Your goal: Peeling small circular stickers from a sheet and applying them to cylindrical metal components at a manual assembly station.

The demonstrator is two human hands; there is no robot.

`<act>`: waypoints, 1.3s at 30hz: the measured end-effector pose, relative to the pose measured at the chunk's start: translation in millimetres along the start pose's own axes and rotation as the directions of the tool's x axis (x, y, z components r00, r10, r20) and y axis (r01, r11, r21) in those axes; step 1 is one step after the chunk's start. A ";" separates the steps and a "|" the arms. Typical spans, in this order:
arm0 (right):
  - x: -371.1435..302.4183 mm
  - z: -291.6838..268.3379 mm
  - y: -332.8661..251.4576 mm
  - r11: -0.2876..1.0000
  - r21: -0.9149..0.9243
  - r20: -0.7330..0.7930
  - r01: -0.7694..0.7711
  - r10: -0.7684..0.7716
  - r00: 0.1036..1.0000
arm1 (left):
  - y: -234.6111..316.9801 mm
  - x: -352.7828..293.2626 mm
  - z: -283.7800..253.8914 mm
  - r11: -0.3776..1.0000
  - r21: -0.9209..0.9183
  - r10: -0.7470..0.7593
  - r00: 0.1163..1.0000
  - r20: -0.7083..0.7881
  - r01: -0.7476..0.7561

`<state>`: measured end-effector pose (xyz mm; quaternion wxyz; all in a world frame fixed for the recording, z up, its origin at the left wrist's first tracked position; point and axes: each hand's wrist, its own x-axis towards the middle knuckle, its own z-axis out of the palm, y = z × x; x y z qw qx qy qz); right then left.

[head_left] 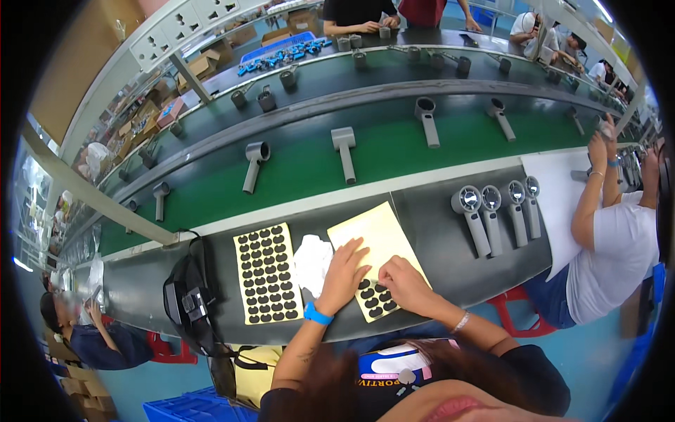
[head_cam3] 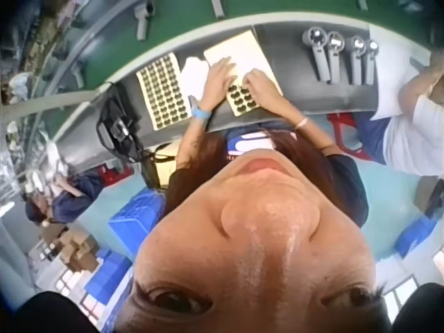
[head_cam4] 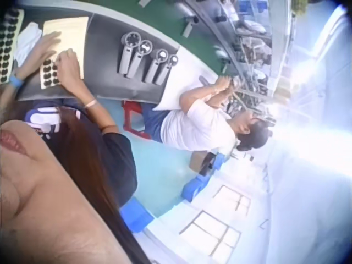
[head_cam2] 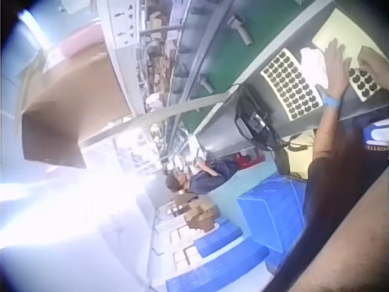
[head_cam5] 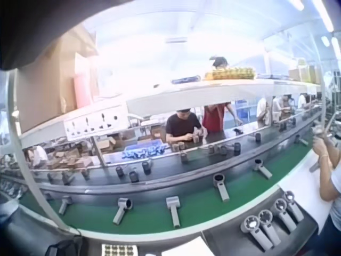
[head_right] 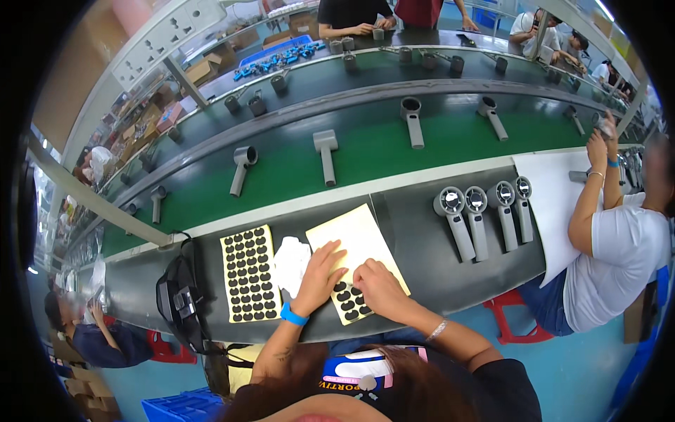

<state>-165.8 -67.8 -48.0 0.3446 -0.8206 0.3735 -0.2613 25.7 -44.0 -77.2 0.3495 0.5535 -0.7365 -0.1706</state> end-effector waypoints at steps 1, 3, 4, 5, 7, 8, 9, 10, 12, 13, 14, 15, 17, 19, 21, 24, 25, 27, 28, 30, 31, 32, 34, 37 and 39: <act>2.1 -8.6 -5.4 0.996 0.092 0.046 0.006 -0.011 0.999 | -0.1 -0.2 -0.7 1.000 0.000 0.005 1.000 -0.004 -0.005; 34.9 -43.4 -6.9 0.996 0.073 -0.071 0.050 -0.045 0.996 | -0.5 -0.2 -1.1 1.000 0.026 0.011 1.000 -0.012 -0.011; 64.3 -59.3 5.9 0.996 -0.014 -0.211 0.089 -0.090 0.973 | -0.2 1.5 -0.5 0.999 0.034 0.023 1.000 -0.020 -0.023; 92.3 -78.6 4.6 0.997 -0.075 -0.292 -0.006 -0.017 0.956 | 0.1 0.3 -1.8 1.000 0.026 0.019 1.000 -0.017 -0.018; 160.5 -105.2 40.3 0.989 -0.094 -0.586 0.112 -0.146 0.797 | 3.5 5.5 -3.9 0.997 0.067 0.033 0.998 -0.046 -0.030; 191.7 -114.8 62.9 0.981 -0.169 -0.654 -0.095 -0.040 0.755 | 3.8 7.7 -3.0 0.996 0.077 0.040 0.998 -0.047 -0.036; 214.6 -117.5 84.0 0.929 -0.220 -0.725 -0.297 0.048 0.687 | 3.4 9.3 -1.9 0.996 0.076 0.044 0.998 -0.052 -0.040; 227.0 -112.7 103.9 0.930 -0.224 -0.727 -0.291 0.039 0.686 | 2.4 9.9 -1.6 0.997 0.068 0.047 0.997 -0.053 -0.043; 246.7 -103.7 134.7 0.754 -0.209 -0.775 -0.623 0.261 0.576 | 0.2 9.3 -0.8 0.998 0.049 0.042 0.998 -0.054 -0.039; 248.4 -97.6 138.5 0.759 -0.211 -0.774 -0.615 0.254 0.580 | 0.3 6.8 -1.2 0.998 0.049 0.042 0.997 -0.058 -0.039; 247.7 -92.0 141.8 0.744 -0.262 -0.768 -0.614 0.225 0.600 | 0.4 5.0 -2.5 0.998 0.054 0.044 0.997 -0.064 -0.040; 243.0 -86.3 142.7 0.720 -0.312 -0.755 -0.620 0.208 0.622 | -0.4 3.4 -0.5 0.998 0.052 0.036 0.998 -0.058 -0.033; 242.6 -88.6 144.0 0.743 -0.266 -0.750 -0.614 0.241 0.616 | -2.8 5.4 0.5 0.998 0.054 0.037 0.998 -0.056 -0.034; 239.6 -96.1 138.6 0.905 0.011 -0.810 -0.425 0.257 0.527 | -1.8 1.2 0.7 0.998 0.055 0.041 0.998 -0.056 -0.038; 243.2 -108.0 128.3 0.954 0.026 -0.828 -0.299 0.188 0.528 | -1.7 -2.0 0.2 0.997 0.064 0.048 0.997 -0.066 -0.044; 228.2 -117.9 87.4 0.999 0.040 -0.808 -0.035 0.053 0.587 | -0.5 -4.5 -1.4 0.998 0.052 0.048 0.995 -0.084 -0.044; 220.5 -120.9 66.7 0.994 0.055 -0.772 0.098 -0.020 0.635 | -1.6 -4.8 -0.7 0.998 0.053 0.045 0.995 -0.092 -0.040; 189.2 -116.6 28.8 0.968 0.114 -0.624 0.224 -0.106 0.774 | -5.1 -6.3 1.8 0.999 0.014 0.051 0.990 -0.132 -0.050; 168.7 -112.7 11.7 0.944 0.136 -0.542 0.301 -0.183 0.820 | -4.3 -6.0 0.1 0.999 0.018 0.049 0.989 -0.137 -0.047; 123.2 -101.3 -20.9 0.932 0.116 -0.367 0.343 -0.281 0.887 | 0.8 -3.7 -5.8 1.000 -0.014 0.017 0.974 -0.225 -0.021; 103.5 -93.8 -26.2 0.927 0.028 -0.307 0.374 -0.348 0.886 | 7.8 0.5 -11.8 1.000 -0.013 0.022 0.975 -0.221 -0.025; 88.3 -85.6 -25.1 0.896 -0.148 -0.260 0.419 -0.444 0.858 | 20.6 7.4 -22.0 0.988 -0.155 -0.057 0.969 -0.239 0.019; 60.5 -67.0 -37.2 0.890 -0.085 -0.196 0.448 -0.456 0.868 | 48.2 17.0 -37.5 0.923 -0.383 -0.141 0.955 -0.260 0.031; 40.9 -47.9 -42.7 0.876 0.064 -0.248 0.479 -0.451 0.857 | 68.1 21.0 -34.6 0.825 -0.565 -0.152 0.969 -0.197 0.014; 33.4 -52.9 -55.9 0.871 0.102 -0.245 0.480 -0.446 0.861 | 73.2 16.5 -30.4 0.862 -0.506 -0.112 0.967 -0.228 -0.020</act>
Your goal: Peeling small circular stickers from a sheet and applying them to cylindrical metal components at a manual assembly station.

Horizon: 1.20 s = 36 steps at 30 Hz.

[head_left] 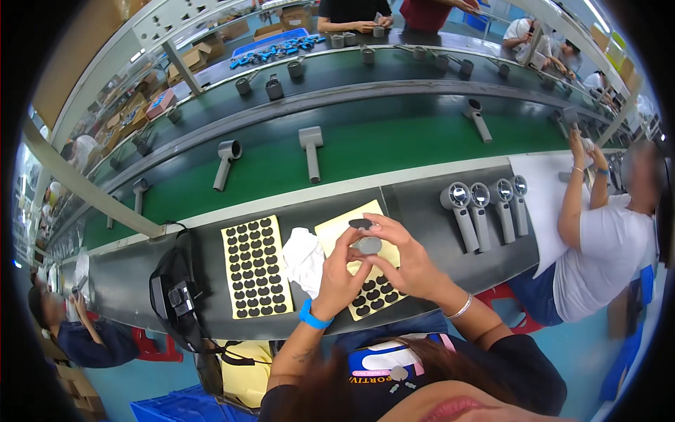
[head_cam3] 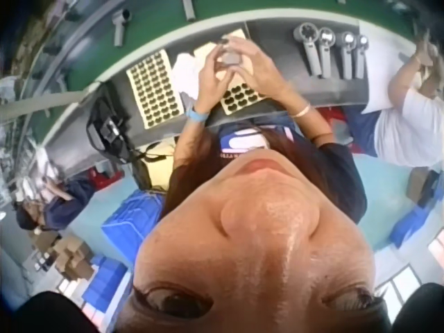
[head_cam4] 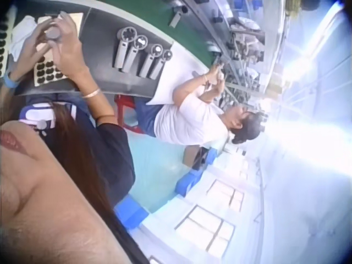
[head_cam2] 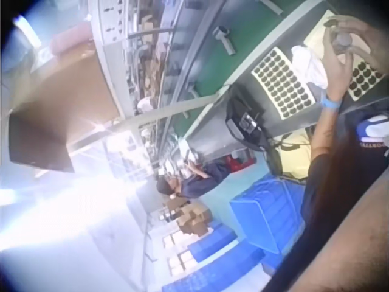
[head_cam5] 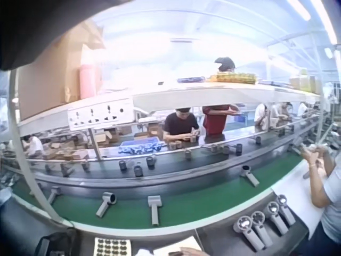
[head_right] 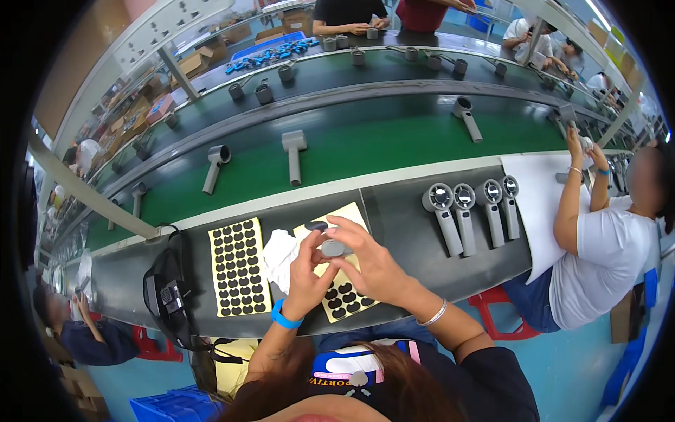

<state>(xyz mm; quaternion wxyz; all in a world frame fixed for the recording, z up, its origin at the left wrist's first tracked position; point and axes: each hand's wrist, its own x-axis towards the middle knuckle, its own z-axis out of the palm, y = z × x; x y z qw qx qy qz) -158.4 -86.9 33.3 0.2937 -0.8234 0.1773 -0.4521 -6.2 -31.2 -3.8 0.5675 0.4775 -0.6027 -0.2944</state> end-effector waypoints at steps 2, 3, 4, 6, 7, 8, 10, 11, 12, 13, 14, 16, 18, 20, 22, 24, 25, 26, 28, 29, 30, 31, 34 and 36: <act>2.1 -9.2 -14.6 0.998 -0.051 -0.024 0.032 -0.033 0.999 | -5.3 -4.6 -0.2 0.999 0.011 0.042 0.999 -0.012 -0.042; -3.4 -13.4 -14.1 0.996 -0.092 -0.052 -0.011 0.007 0.999 | 0.3 -6.6 -2.0 0.999 0.047 0.019 1.000 0.002 -0.019; -5.1 -14.9 -19.4 0.991 -0.091 -0.156 -0.097 0.082 0.984 | 1.3 -8.4 -4.0 0.999 0.042 0.010 1.000 0.014 -0.010; -10.6 -25.7 -17.1 0.981 -0.109 -0.205 -0.161 0.137 0.969 | 3.0 -13.9 -6.7 0.996 0.089 -0.002 1.000 0.022 0.000; -10.3 -29.2 -19.2 0.981 -0.088 -0.224 -0.171 0.148 0.963 | 5.4 -17.1 -6.0 0.997 0.073 -0.016 1.000 -0.008 0.017; -13.5 -33.8 -18.0 0.978 -0.063 -0.210 -0.198 0.181 0.961 | 9.4 -16.7 -5.7 0.996 0.079 -0.046 0.999 -0.007 0.046; -19.5 -40.6 -20.2 0.963 -0.013 -0.170 -0.270 0.264 0.949 | 17.4 -17.2 -7.6 0.986 0.163 -0.037 0.999 0.010 0.035; -22.4 -42.7 -22.4 0.952 0.048 -0.156 -0.302 0.306 0.939 | 19.4 -17.2 -5.8 0.991 0.110 -0.076 0.997 0.025 0.073; -23.5 -44.5 -23.5 0.938 0.102 -0.143 -0.330 0.342 0.929 | 21.1 -15.8 -4.9 0.991 0.070 -0.121 0.991 0.048 0.118; -26.1 -43.9 -21.7 0.919 0.158 -0.125 -0.361 0.381 0.916 | 19.3 -14.9 -2.4 0.995 0.017 -0.103 0.993 0.049 0.103; -27.8 -42.7 -23.7 0.907 0.213 -0.095 -0.364 0.390 0.916 | 17.4 -16.1 -1.2 0.996 -0.036 -0.083 0.995 0.048 0.085; -26.4 -38.6 -31.6 0.821 0.403 -0.138 -0.404 0.490 0.861 | 20.0 -13.8 1.4 0.992 -0.058 -0.108 0.992 0.063 0.112; -24.6 -38.0 -34.0 0.812 0.415 -0.098 -0.410 0.488 0.867 | 25.5 -14.9 0.5 0.988 -0.084 -0.120 0.990 0.076 0.126; -22.9 -35.1 -36.7 0.781 0.400 -0.061 -0.480 0.545 0.836 | 28.8 -15.1 0.6 0.964 -0.173 -0.180 0.976 0.123 0.200; -23.9 -30.8 -35.6 0.764 0.404 -0.019 -0.503 0.556 0.831 | 28.0 -17.4 -0.6 0.953 -0.196 -0.204 0.969 0.139 0.229; -23.7 -27.8 -36.9 0.727 0.420 0.022 -0.543 0.590 0.807 | 30.9 -18.1 2.4 0.905 -0.331 -0.236 0.962 0.134 0.268; -24.4 -27.6 -37.4 0.720 0.423 0.028 -0.550 0.597 0.802 | 32.2 -18.5 2.4 0.902 -0.331 -0.246 0.960 0.134 0.278; -24.9 -27.7 -37.9 0.706 0.438 0.038 -0.557 0.604 0.796 | 33.7 -18.8 2.3 0.879 -0.365 -0.260 0.950 0.176 0.308; -25.2 -27.4 -39.3 0.685 0.457 0.051 -0.568 0.617 0.785 | 34.5 -20.1 1.5 0.851 -0.394 -0.279 0.935 0.219 0.347; -24.9 -27.9 -40.0 0.681 0.453 0.053 -0.576 0.624 0.780 | 34.5 -20.8 1.5 0.845 -0.405 -0.281 0.934 0.223 0.351; -24.8 -28.4 -39.6 0.678 0.448 0.052 -0.583 0.631 0.774 | 34.0 -20.3 2.0 0.838 -0.415 -0.279 0.933 0.228 0.353; -25.4 -28.0 -38.9 0.675 0.449 0.052 -0.585 0.634 0.771 | 33.4 -20.3 2.1 0.837 -0.414 -0.284 0.931 0.231 0.358; -26.5 -27.2 -37.0 0.702 0.431 0.028 -0.567 0.618 0.786 | 32.2 -20.2 2.6 0.816 -0.444 -0.286 0.927 0.244 0.369; -25.0 -27.0 -37.4 0.715 0.416 0.017 -0.562 0.612 0.791 | 33.0 -19.1 1.3 0.831 -0.404 -0.302 0.920 0.251 0.383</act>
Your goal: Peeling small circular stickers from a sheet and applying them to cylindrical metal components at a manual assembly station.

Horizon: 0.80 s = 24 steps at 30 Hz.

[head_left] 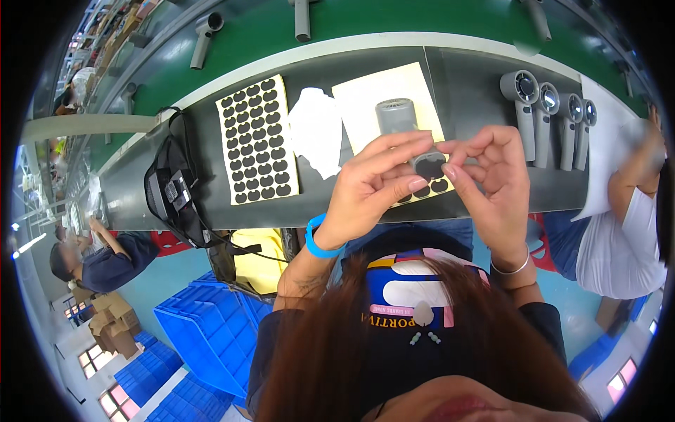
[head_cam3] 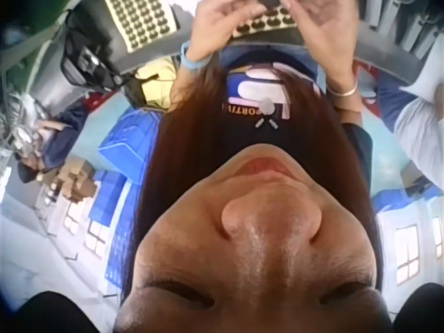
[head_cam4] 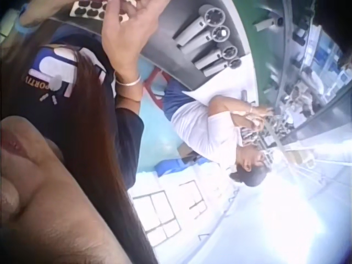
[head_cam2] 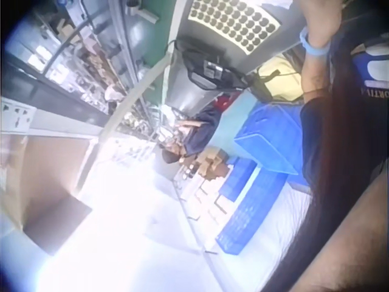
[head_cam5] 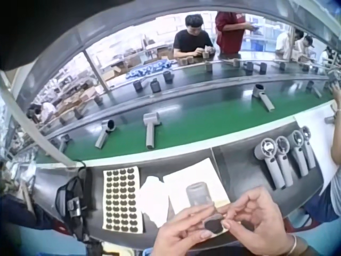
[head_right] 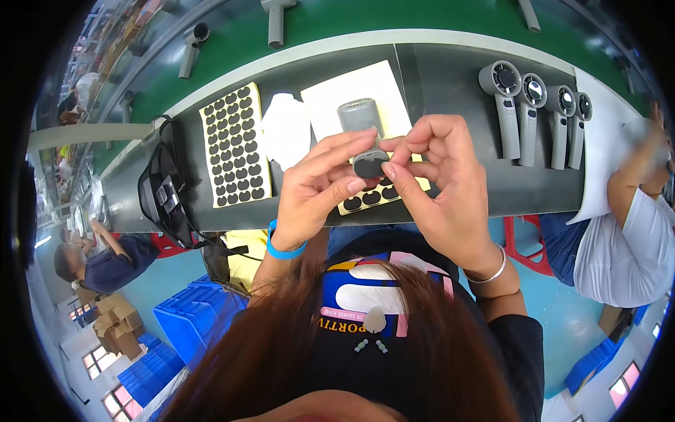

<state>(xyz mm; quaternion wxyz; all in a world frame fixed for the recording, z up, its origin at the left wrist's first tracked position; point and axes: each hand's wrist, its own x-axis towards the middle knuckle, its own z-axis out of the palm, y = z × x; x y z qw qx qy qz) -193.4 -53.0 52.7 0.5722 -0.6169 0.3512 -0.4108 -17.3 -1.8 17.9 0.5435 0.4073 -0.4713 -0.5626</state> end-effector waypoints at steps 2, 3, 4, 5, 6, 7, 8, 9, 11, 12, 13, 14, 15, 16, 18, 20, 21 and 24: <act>0.6 -0.6 -0.9 1.000 -0.002 0.005 0.000 0.000 1.000 | -0.4 0.3 -0.8 1.000 0.002 0.001 1.000 0.002 -0.001; 0.6 -0.5 -0.7 1.000 -0.005 0.009 0.001 -0.001 1.000 | -1.1 0.2 -1.3 1.000 0.005 0.004 1.000 0.005 -0.004; 0.8 -0.1 -1.0 1.000 -0.005 0.009 0.001 -0.001 1.000 | -1.2 -0.1 -1.5 1.000 0.004 0.003 1.000 0.005 -0.003; 1.0 0.4 -1.5 1.000 -0.006 0.006 -0.004 0.004 1.000 | -1.2 -0.2 -1.7 1.000 -0.003 0.005 1.000 0.004 -0.005; 1.1 0.9 -2.3 1.000 -0.007 0.002 -0.008 0.008 1.000 | -1.0 -0.2 -1.7 1.000 -0.011 0.007 1.000 0.004 -0.007; 1.2 1.1 -2.9 1.000 -0.008 0.001 -0.008 0.008 1.000 | -1.1 -0.1 -1.4 1.000 -0.012 0.006 1.000 0.005 -0.006; 1.4 1.2 -3.4 1.000 -0.015 -0.002 -0.006 0.006 1.000 | -1.5 0.2 -1.0 1.000 -0.023 0.013 1.000 0.000 -0.013; 1.5 1.7 -3.2 1.000 -0.021 -0.002 -0.004 0.004 1.000 | -2.1 -0.1 -1.1 0.999 -0.033 0.019 1.000 -0.007 -0.019; 1.7 1.9 -2.4 1.000 -0.024 0.001 -0.007 0.007 1.000 | -3.5 -1.0 -1.9 0.999 -0.040 0.019 1.000 -0.009 -0.020; 1.9 1.6 -2.5 1.000 -0.028 0.001 -0.009 0.009 1.000 | -3.8 -0.7 -2.1 0.999 -0.047 0.021 1.000 -0.008 -0.022; 2.0 1.4 -3.5 1.000 -0.028 0.000 -0.010 0.010 1.000 | -3.3 -0.4 -2.2 0.999 -0.048 0.020 1.000 -0.008 -0.021; 1.9 1.2 -5.2 0.999 -0.016 0.003 -0.041 0.041 0.999 | -2.4 -0.1 -2.2 0.999 -0.043 0.021 1.000 0.000 -0.021; 1.7 0.7 -6.2 0.997 -0.004 0.005 -0.071 0.071 0.997 | -1.7 0.5 -2.1 0.999 -0.038 0.022 1.000 0.009 -0.022; 1.8 0.4 -6.1 0.997 -0.004 0.003 -0.072 0.072 0.997 | -1.5 0.9 -1.6 0.999 -0.038 0.022 1.000 0.011 -0.021; 2.1 0.1 -5.7 0.997 -0.008 -0.002 -0.074 0.074 0.997 | -1.4 1.0 -0.2 0.998 -0.057 0.034 0.999 0.003 -0.034; 1.9 0.3 -6.1 0.997 -0.005 -0.003 -0.076 0.076 0.997 | -1.1 0.7 0.0 0.998 -0.060 0.031 1.000 0.002 -0.031; 2.2 0.4 -6.2 0.997 -0.003 -0.005 -0.081 0.081 0.997 | -1.1 1.0 -0.2 0.998 -0.064 0.026 1.000 0.002 -0.026; 2.8 0.4 -7.6 0.995 -0.010 -0.010 -0.096 0.095 0.995 | -1.9 1.4 0.2 0.995 -0.092 0.036 0.999 -0.001 -0.036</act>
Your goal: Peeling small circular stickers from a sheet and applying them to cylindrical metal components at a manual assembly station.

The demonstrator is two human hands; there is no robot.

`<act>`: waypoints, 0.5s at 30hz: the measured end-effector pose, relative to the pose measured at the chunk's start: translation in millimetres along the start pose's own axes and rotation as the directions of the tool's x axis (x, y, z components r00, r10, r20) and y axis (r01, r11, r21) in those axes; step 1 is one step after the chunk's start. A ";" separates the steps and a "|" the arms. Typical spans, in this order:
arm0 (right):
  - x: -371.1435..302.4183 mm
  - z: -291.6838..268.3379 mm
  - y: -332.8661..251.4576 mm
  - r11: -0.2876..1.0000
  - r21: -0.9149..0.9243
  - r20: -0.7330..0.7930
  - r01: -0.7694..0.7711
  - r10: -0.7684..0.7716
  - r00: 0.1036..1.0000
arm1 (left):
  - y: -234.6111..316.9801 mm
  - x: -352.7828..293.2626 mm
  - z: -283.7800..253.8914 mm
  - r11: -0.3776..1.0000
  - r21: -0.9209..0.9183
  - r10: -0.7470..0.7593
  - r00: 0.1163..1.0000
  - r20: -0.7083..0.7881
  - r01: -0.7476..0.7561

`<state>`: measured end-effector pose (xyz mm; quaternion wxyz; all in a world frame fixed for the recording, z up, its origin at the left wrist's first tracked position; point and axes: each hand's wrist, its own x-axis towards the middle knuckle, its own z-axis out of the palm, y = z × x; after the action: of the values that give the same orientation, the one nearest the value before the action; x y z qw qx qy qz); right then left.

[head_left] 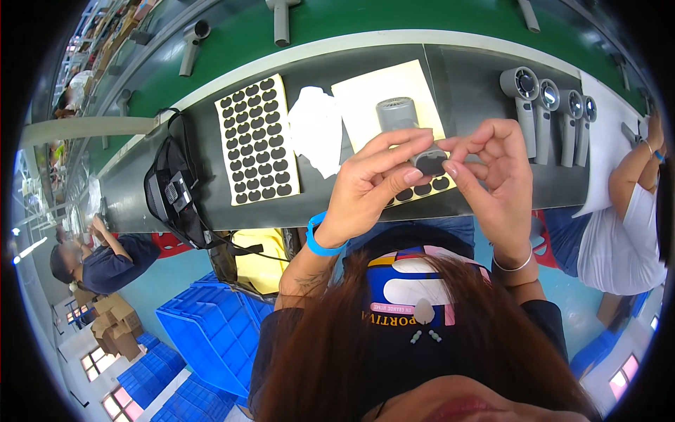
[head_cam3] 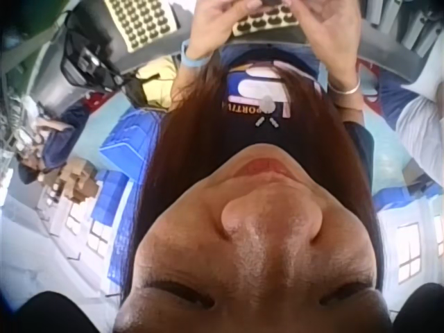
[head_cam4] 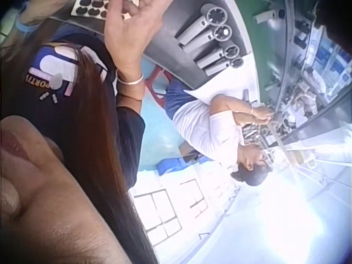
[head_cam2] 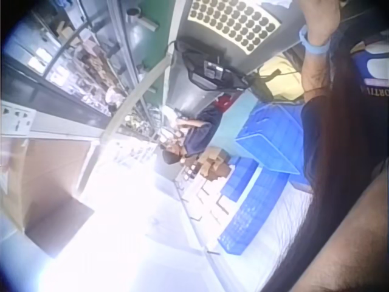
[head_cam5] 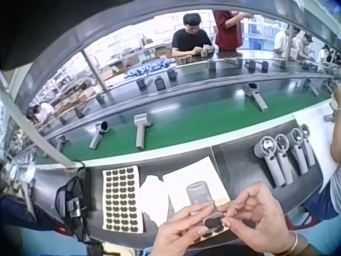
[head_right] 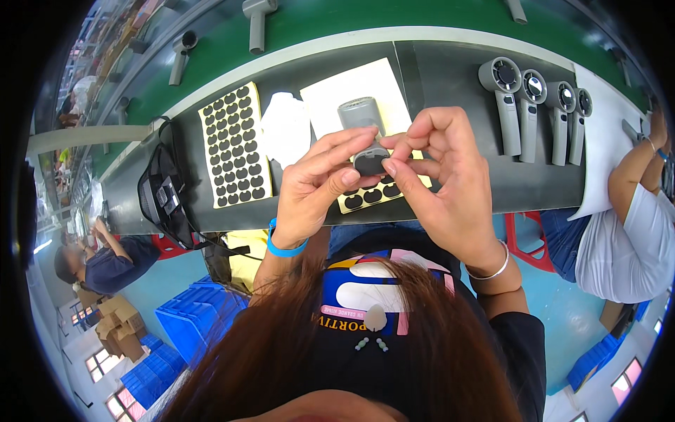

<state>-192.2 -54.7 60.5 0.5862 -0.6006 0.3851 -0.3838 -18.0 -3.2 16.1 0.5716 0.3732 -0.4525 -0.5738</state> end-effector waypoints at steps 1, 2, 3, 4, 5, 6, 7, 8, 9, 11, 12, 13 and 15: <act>-0.2 0.2 0.3 1.000 0.000 0.000 0.000 0.000 1.000 | 0.1 -0.3 0.0 1.000 0.000 0.000 1.000 0.000 0.000; -0.4 0.4 0.7 1.000 0.003 0.002 0.004 -0.004 1.000 | 0.2 -0.6 -0.1 1.000 0.004 0.001 1.000 -0.001 -0.001; -0.5 0.4 0.9 1.000 0.006 0.003 0.007 -0.007 1.000 | 0.2 -0.5 0.0 1.000 0.006 0.001 1.000 0.000 -0.001; -0.5 0.4 0.7 1.000 0.005 0.002 0.008 -0.008 1.000 | 0.5 -0.4 0.0 1.000 0.006 0.001 1.000 0.001 -0.001; -0.5 0.5 0.4 1.000 0.003 0.001 0.009 -0.009 1.000 | 0.9 -0.1 0.0 1.000 0.007 0.002 1.000 0.004 -0.002; -0.5 0.7 0.2 1.000 0.001 0.000 0.010 -0.010 1.000 | 1.3 0.0 0.0 1.000 0.008 0.003 1.000 0.006 -0.003; -0.5 0.8 0.0 1.000 0.001 -0.001 0.010 -0.010 1.000 | 1.7 0.1 0.1 1.000 0.008 0.002 1.000 0.007 -0.002; -0.4 1.0 -0.3 1.000 -0.006 -0.004 0.013 -0.013 1.000 | 2.1 0.3 0.2 1.000 0.008 0.000 1.000 0.006 0.000; -0.4 1.4 -0.3 1.000 -0.013 -0.006 0.016 -0.016 1.000 | 2.2 0.1 0.2 1.000 0.007 -0.003 1.000 0.005 0.003; -0.4 2.2 -0.1 1.000 -0.016 -0.009 0.012 -0.012 1.000 | 2.2 -0.4 0.2 1.000 0.004 -0.005 1.000 0.004 0.005; -0.5 2.5 -0.4 1.000 -0.020 -0.012 0.007 -0.008 1.000 | 2.5 -0.4 0.3 1.000 0.000 -0.007 1.000 0.005 0.007; -0.7 2.5 -0.6 1.000 -0.020 -0.013 0.008 -0.008 1.000 | 2.6 -0.5 0.4 1.000 0.000 -0.007 1.000 0.006 0.007; -0.9 2.4 -0.9 0.999 -0.045 -0.010 0.016 -0.017 1.000 | 2.3 -0.8 0.8 1.000 -0.010 -0.012 1.000 0.002 0.012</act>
<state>-190.3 -52.8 61.4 0.5674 -0.6148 0.3917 -0.3830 -18.1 -2.2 18.4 0.5696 0.3725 -0.4480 -0.5797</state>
